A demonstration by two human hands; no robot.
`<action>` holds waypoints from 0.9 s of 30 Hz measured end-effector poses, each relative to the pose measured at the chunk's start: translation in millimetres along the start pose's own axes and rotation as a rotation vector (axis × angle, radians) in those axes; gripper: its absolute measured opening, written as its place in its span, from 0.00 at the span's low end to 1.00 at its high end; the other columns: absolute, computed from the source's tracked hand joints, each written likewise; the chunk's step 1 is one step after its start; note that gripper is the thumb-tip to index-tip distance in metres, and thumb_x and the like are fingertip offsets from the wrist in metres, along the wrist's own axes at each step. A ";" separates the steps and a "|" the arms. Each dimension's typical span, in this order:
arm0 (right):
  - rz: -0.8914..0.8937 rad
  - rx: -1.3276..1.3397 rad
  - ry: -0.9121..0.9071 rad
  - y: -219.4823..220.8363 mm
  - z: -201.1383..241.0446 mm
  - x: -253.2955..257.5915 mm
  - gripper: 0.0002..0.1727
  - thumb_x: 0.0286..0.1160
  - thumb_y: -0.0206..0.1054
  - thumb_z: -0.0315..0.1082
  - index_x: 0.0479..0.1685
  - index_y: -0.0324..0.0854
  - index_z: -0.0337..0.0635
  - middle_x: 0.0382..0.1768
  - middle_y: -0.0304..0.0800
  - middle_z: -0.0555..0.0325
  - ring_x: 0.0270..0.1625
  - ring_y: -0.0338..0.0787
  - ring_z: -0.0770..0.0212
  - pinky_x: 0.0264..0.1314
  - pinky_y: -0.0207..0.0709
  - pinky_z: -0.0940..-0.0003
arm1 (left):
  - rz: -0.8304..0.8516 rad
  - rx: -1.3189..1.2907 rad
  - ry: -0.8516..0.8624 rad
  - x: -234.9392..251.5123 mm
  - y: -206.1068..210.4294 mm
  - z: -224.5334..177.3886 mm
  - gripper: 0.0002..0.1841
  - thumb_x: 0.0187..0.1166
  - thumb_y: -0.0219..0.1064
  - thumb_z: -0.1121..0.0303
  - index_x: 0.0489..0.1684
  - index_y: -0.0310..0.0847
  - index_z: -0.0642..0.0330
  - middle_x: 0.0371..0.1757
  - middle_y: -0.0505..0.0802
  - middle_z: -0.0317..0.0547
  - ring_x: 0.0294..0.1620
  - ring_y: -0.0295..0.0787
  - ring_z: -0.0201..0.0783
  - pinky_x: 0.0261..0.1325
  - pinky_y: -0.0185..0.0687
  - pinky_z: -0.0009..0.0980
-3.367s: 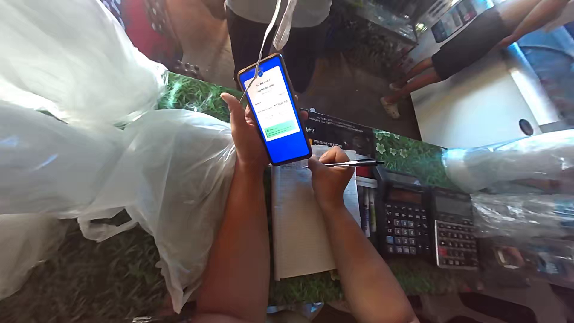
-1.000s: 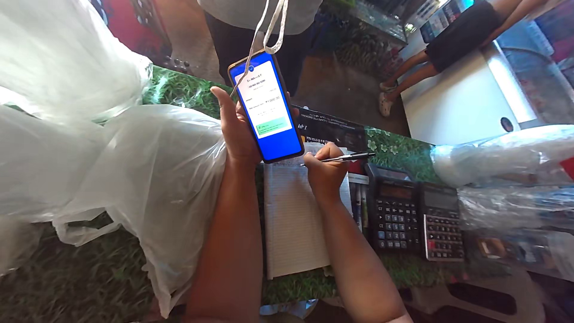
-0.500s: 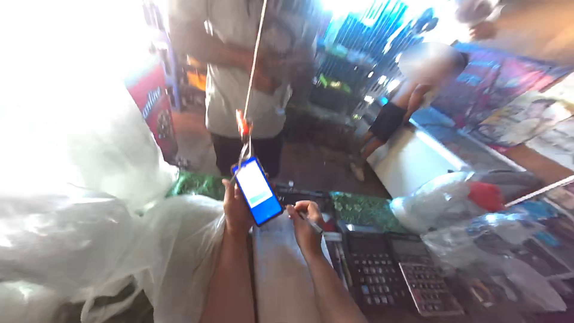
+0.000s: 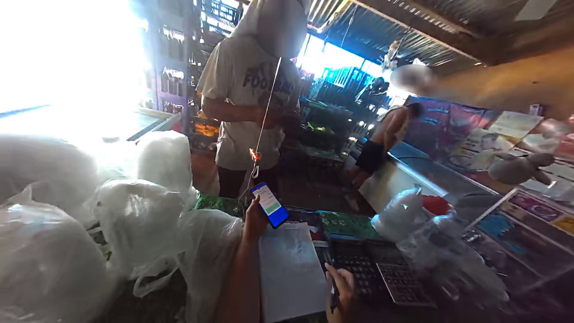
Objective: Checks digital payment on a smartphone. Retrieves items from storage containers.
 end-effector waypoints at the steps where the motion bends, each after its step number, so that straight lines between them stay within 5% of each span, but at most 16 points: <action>1: 0.015 -0.007 0.016 -3.8 -3.7 -12.5 0.16 0.71 0.65 0.22 0.55 0.93 0.35 0.48 0.91 0.35 0.50 0.92 0.40 0.56 0.87 0.49 | 0.033 0.020 -0.006 0.1 1.2 2.3 0.27 0.95 0.33 0.51 0.82 0.61 0.56 0.64 0.89 0.54 0.62 0.89 0.48 0.63 0.87 0.50; 4: 0.092 0.038 0.105 -1.0 -14.9 -37.2 0.20 0.73 0.61 0.21 0.63 0.88 0.32 0.50 0.94 0.39 0.56 0.93 0.40 0.65 0.84 0.44 | 0.091 0.068 -0.049 -4.7 14.9 11.0 0.32 0.94 0.27 0.47 0.81 0.63 0.56 0.64 0.89 0.52 0.64 0.87 0.45 0.67 0.84 0.49; 14: -0.069 0.064 0.149 4.9 -14.5 -41.8 0.19 0.74 0.58 0.23 0.61 0.85 0.27 0.49 0.93 0.40 0.52 0.93 0.45 0.61 0.86 0.48 | 0.187 0.141 -0.390 -45.7 58.8 64.4 0.32 0.95 0.26 0.48 0.75 0.69 0.60 0.58 0.91 0.53 0.60 0.89 0.44 0.66 0.84 0.46; 27: -0.058 0.021 0.183 3.4 -9.8 -38.9 0.20 0.70 0.59 0.20 0.62 0.84 0.28 0.49 0.93 0.41 0.54 0.93 0.44 0.62 0.86 0.48 | 0.122 0.045 -0.367 -44.1 46.9 73.0 0.36 0.92 0.24 0.42 0.76 0.70 0.55 0.59 0.92 0.55 0.60 0.91 0.50 0.64 0.85 0.50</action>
Point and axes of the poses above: each hand's wrist, its own x-axis towards the middle knuckle, its own y-axis out of the palm, z = x × y, the point moved 1 cm from there along x, towards the middle knuckle
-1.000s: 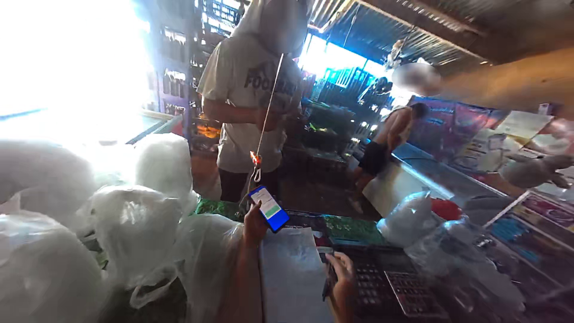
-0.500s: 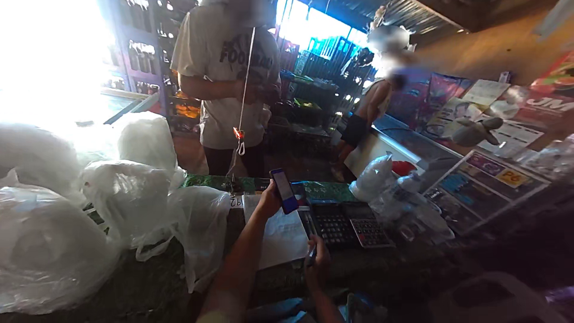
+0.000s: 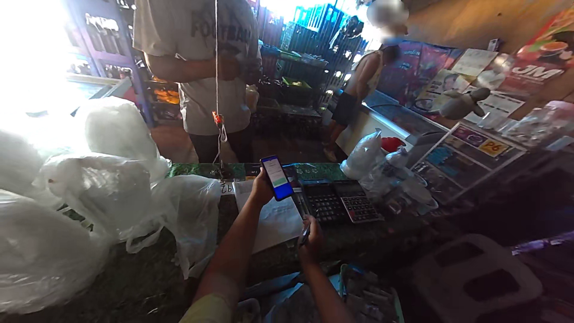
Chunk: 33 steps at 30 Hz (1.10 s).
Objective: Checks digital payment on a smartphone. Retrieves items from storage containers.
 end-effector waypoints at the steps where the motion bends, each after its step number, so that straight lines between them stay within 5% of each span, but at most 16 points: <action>1: -0.002 -0.001 0.000 0.2 0.1 0.0 0.20 0.71 0.59 0.20 0.62 0.84 0.29 0.49 0.93 0.41 0.54 0.93 0.45 0.62 0.86 0.48 | -0.001 -0.001 -0.003 -0.1 -2.1 -1.1 0.37 0.92 0.23 0.41 0.76 0.70 0.55 0.59 0.92 0.56 0.60 0.91 0.51 0.64 0.86 0.50; 7: -0.020 -0.022 -0.011 1.9 -0.9 -0.8 0.20 0.70 0.60 0.20 0.61 0.84 0.29 0.49 0.93 0.41 0.54 0.93 0.46 0.61 0.86 0.49 | -0.020 0.008 0.042 -0.2 -8.4 -2.5 0.38 0.90 0.22 0.37 0.72 0.74 0.48 0.57 0.94 0.46 0.59 0.91 0.44 0.62 0.87 0.47; 13: -0.027 -0.062 -0.038 2.4 0.2 0.2 0.20 0.69 0.61 0.19 0.61 0.84 0.26 0.48 0.93 0.40 0.51 0.93 0.44 0.59 0.86 0.48 | -0.090 0.035 0.102 2.7 -9.1 -4.4 0.42 0.86 0.15 0.34 0.79 0.66 0.48 0.63 0.89 0.47 0.63 0.87 0.44 0.65 0.83 0.49; 22: -0.020 -0.060 -0.011 1.6 3.3 2.1 0.17 0.74 0.60 0.21 0.60 0.84 0.28 0.48 0.93 0.39 0.51 0.93 0.44 0.60 0.86 0.49 | -0.192 -0.027 0.125 10.2 -24.6 -8.2 0.38 0.89 0.24 0.34 0.77 0.70 0.46 0.63 0.90 0.46 0.63 0.88 0.44 0.64 0.84 0.49; 33: -0.037 -0.059 0.029 0.3 0.9 4.5 0.18 0.72 0.61 0.20 0.61 0.85 0.29 0.48 0.93 0.41 0.51 0.94 0.46 0.58 0.87 0.49 | -0.063 -0.004 0.037 10.4 -11.4 4.9 0.38 0.89 0.25 0.35 0.77 0.72 0.48 0.62 0.92 0.48 0.62 0.90 0.46 0.64 0.86 0.50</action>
Point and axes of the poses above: each hand's wrist, its own x-axis towards the middle knuckle, its own y-axis out of the palm, z = x × y, the point moved 1 cm from there along x, towards the middle knuckle
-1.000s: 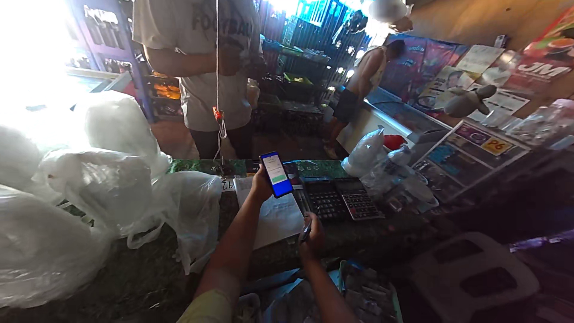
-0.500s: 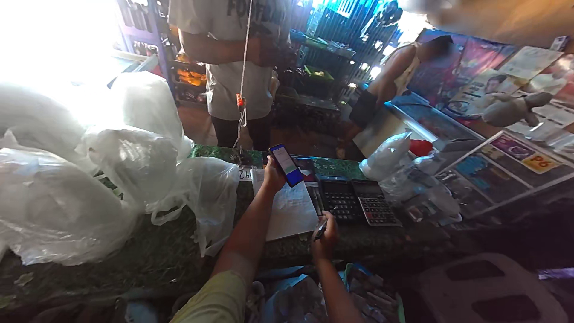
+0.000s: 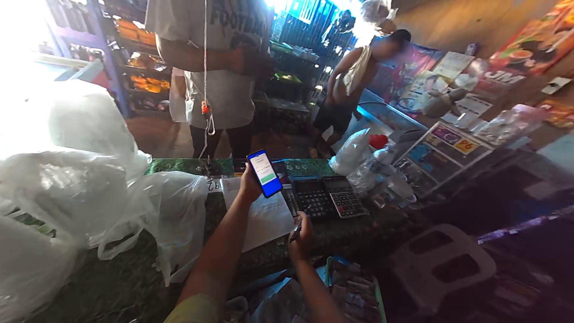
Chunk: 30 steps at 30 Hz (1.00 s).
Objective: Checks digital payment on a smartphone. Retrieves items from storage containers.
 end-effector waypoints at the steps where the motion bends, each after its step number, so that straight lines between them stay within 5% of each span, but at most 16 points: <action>1: 0.002 -0.003 0.003 -0.3 0.2 0.1 0.19 0.72 0.61 0.21 0.61 0.85 0.29 0.48 0.93 0.41 0.51 0.94 0.46 0.58 0.87 0.49 | 0.002 0.006 -0.005 -1.3 2.2 0.9 0.38 0.89 0.25 0.35 0.77 0.72 0.48 0.61 0.92 0.49 0.61 0.90 0.46 0.63 0.86 0.50; 17: -0.021 -0.010 0.007 1.2 1.7 -0.6 0.18 0.71 0.64 0.22 0.59 0.86 0.29 0.48 0.94 0.41 0.52 0.94 0.45 0.59 0.87 0.47 | 0.039 0.029 -0.050 -8.4 14.4 4.4 0.39 0.91 0.22 0.39 0.77 0.71 0.55 0.59 0.92 0.56 0.60 0.91 0.50 0.63 0.87 0.51; 30: -0.007 -0.029 0.092 6.2 3.8 1.4 0.27 0.77 0.57 0.17 0.77 0.75 0.30 0.61 0.92 0.40 0.56 0.94 0.43 0.62 0.86 0.46 | 0.051 0.018 -0.061 -8.0 9.6 7.3 0.39 0.90 0.22 0.38 0.78 0.71 0.53 0.61 0.92 0.55 0.62 0.90 0.51 0.64 0.86 0.51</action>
Point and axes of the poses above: each hand's wrist, its own x-axis towards the middle knuckle, its own y-axis out of the palm, z = x × y, the point moved 1 cm from there along x, towards the middle knuckle
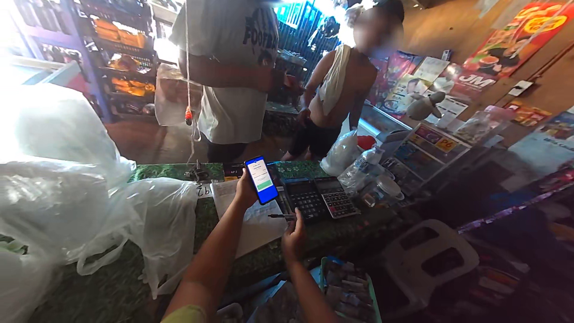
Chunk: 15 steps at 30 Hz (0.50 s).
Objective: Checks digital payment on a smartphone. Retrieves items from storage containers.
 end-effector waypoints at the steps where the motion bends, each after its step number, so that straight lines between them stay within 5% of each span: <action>1: 0.010 -0.003 0.008 -0.5 0.5 0.1 0.27 0.77 0.57 0.18 0.78 0.75 0.30 0.61 0.91 0.40 0.56 0.94 0.44 0.62 0.86 0.46 | -0.003 0.002 -0.001 0.3 -0.1 0.3 0.39 0.90 0.22 0.38 0.77 0.71 0.53 0.61 0.92 0.54 0.61 0.90 0.50 0.64 0.86 0.51; 15: -0.011 -0.014 -0.042 -2.5 0.0 1.2 0.21 0.75 0.59 0.18 0.66 0.82 0.28 0.53 0.94 0.40 0.53 0.95 0.42 0.58 0.87 0.44 | 0.062 0.082 -0.077 -1.1 4.9 4.0 0.38 0.90 0.25 0.37 0.73 0.73 0.53 0.54 0.94 0.52 0.55 0.93 0.47 0.58 0.89 0.48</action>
Point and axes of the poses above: each hand's wrist, its own x-axis towards the middle knuckle, its own y-axis out of the palm, z = x × y, the point moved 1 cm from there along x, towards the middle knuckle
